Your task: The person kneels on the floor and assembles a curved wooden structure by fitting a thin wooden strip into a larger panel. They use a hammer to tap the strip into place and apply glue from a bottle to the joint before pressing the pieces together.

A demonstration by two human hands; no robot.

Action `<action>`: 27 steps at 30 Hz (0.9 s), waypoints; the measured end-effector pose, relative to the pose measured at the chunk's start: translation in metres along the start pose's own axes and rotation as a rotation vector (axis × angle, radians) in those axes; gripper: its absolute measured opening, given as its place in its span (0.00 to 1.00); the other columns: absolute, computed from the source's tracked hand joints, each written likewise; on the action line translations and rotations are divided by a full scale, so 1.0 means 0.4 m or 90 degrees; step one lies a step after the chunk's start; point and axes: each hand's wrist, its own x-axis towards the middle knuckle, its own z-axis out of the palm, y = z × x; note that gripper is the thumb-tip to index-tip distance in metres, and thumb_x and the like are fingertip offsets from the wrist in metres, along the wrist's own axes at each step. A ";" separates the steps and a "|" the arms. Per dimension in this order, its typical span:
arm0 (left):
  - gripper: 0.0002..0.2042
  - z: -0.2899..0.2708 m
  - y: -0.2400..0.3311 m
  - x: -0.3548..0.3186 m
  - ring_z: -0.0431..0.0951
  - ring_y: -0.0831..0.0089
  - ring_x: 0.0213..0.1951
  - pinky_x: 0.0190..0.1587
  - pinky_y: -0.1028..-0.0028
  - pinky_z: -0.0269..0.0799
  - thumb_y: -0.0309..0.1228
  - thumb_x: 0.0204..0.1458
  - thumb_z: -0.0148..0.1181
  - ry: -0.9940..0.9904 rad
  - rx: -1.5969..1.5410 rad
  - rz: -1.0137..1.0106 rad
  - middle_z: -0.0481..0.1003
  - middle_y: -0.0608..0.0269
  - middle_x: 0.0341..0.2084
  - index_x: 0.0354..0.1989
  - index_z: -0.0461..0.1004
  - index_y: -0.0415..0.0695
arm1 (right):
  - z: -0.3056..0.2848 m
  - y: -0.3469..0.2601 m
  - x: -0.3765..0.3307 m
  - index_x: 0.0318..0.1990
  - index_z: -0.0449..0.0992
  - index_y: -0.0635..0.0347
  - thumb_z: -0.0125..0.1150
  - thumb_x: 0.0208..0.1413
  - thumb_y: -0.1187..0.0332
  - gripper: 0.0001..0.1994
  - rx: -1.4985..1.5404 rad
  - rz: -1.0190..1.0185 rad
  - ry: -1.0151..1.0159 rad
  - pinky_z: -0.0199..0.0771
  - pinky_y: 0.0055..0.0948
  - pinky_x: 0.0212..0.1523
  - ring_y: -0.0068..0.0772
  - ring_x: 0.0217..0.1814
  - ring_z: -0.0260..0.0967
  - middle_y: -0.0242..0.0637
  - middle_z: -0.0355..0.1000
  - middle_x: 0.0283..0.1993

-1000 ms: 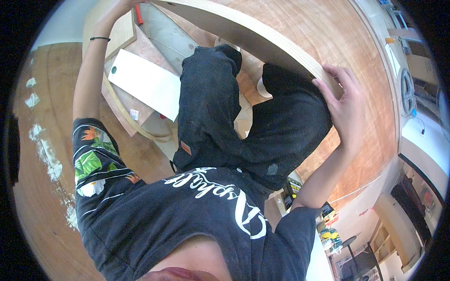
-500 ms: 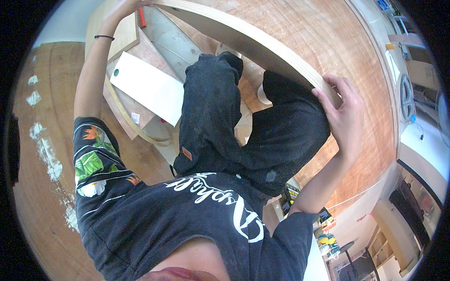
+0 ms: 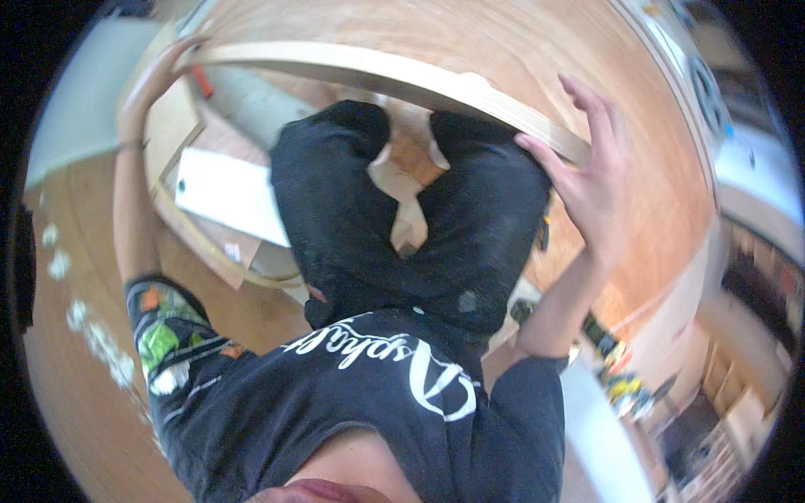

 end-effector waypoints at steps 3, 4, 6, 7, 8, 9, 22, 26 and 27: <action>0.39 -0.095 0.177 -0.019 0.64 0.56 0.70 0.72 0.60 0.61 0.19 0.50 0.65 0.138 0.042 -0.077 0.65 0.58 0.69 0.73 0.60 0.53 | -0.010 0.047 -0.092 0.65 0.71 0.53 0.79 0.47 0.65 0.36 0.174 0.107 0.070 0.72 0.36 0.58 0.33 0.56 0.74 0.36 0.77 0.55; 0.37 -0.134 0.258 -0.003 0.65 0.57 0.69 0.72 0.59 0.61 0.20 0.52 0.65 0.191 0.023 -0.117 0.66 0.58 0.69 0.72 0.62 0.53 | 0.001 0.060 -0.115 0.67 0.69 0.52 0.79 0.47 0.66 0.37 0.278 0.183 0.066 0.72 0.36 0.60 0.32 0.57 0.74 0.35 0.77 0.55; 0.28 -0.174 0.456 0.040 0.71 0.59 0.65 0.68 0.62 0.67 0.27 0.55 0.68 0.253 -0.016 -0.076 0.72 0.58 0.64 0.66 0.70 0.49 | 0.036 0.090 -0.145 0.65 0.71 0.55 0.77 0.49 0.70 0.34 0.407 0.144 0.079 0.73 0.36 0.61 0.31 0.59 0.74 0.37 0.76 0.58; 0.26 -0.189 0.560 0.065 0.73 0.59 0.63 0.66 0.62 0.68 0.29 0.55 0.68 0.255 -0.065 0.002 0.73 0.57 0.62 0.64 0.72 0.48 | 0.054 0.101 -0.156 0.64 0.72 0.56 0.77 0.49 0.71 0.32 0.406 0.136 0.102 0.73 0.36 0.62 0.31 0.59 0.74 0.37 0.77 0.57; 0.24 -0.199 0.663 0.088 0.75 0.60 0.61 0.63 0.63 0.69 0.31 0.55 0.69 0.247 -0.117 0.053 0.75 0.57 0.60 0.61 0.74 0.47 | 0.070 0.112 -0.165 0.63 0.74 0.56 0.77 0.50 0.71 0.30 0.405 0.131 0.123 0.73 0.36 0.63 0.31 0.59 0.75 0.37 0.77 0.57; 0.22 -0.202 0.762 0.107 0.76 0.61 0.59 0.61 0.64 0.71 0.33 0.55 0.70 0.232 -0.154 0.092 0.76 0.57 0.57 0.58 0.77 0.46 | 0.081 0.117 -0.176 0.61 0.75 0.57 0.76 0.50 0.70 0.29 0.441 0.142 0.141 0.74 0.35 0.63 0.31 0.58 0.75 0.36 0.78 0.55; 0.20 -0.134 1.208 0.287 0.82 0.61 0.44 0.45 0.68 0.76 0.36 0.47 0.75 0.087 -0.308 0.301 0.81 0.59 0.41 0.48 0.81 0.44 | 0.138 0.088 -0.216 0.55 0.80 0.61 0.72 0.56 0.72 0.19 0.513 0.112 0.270 0.76 0.34 0.62 0.33 0.58 0.77 0.39 0.79 0.54; 0.18 -0.130 1.204 0.288 0.82 0.64 0.42 0.46 0.70 0.76 0.37 0.47 0.75 0.079 -0.318 0.282 0.81 0.59 0.39 0.45 0.82 0.42 | 0.144 0.092 -0.213 0.53 0.80 0.62 0.69 0.59 0.72 0.15 0.525 0.103 0.275 0.76 0.34 0.62 0.33 0.58 0.77 0.40 0.79 0.55; 0.18 -0.130 1.204 0.288 0.82 0.64 0.42 0.46 0.71 0.76 0.37 0.48 0.75 0.074 -0.311 0.282 0.81 0.60 0.39 0.45 0.82 0.42 | 0.144 0.091 -0.212 0.52 0.81 0.61 0.68 0.60 0.70 0.13 0.531 0.104 0.300 0.77 0.33 0.59 0.33 0.55 0.78 0.40 0.80 0.52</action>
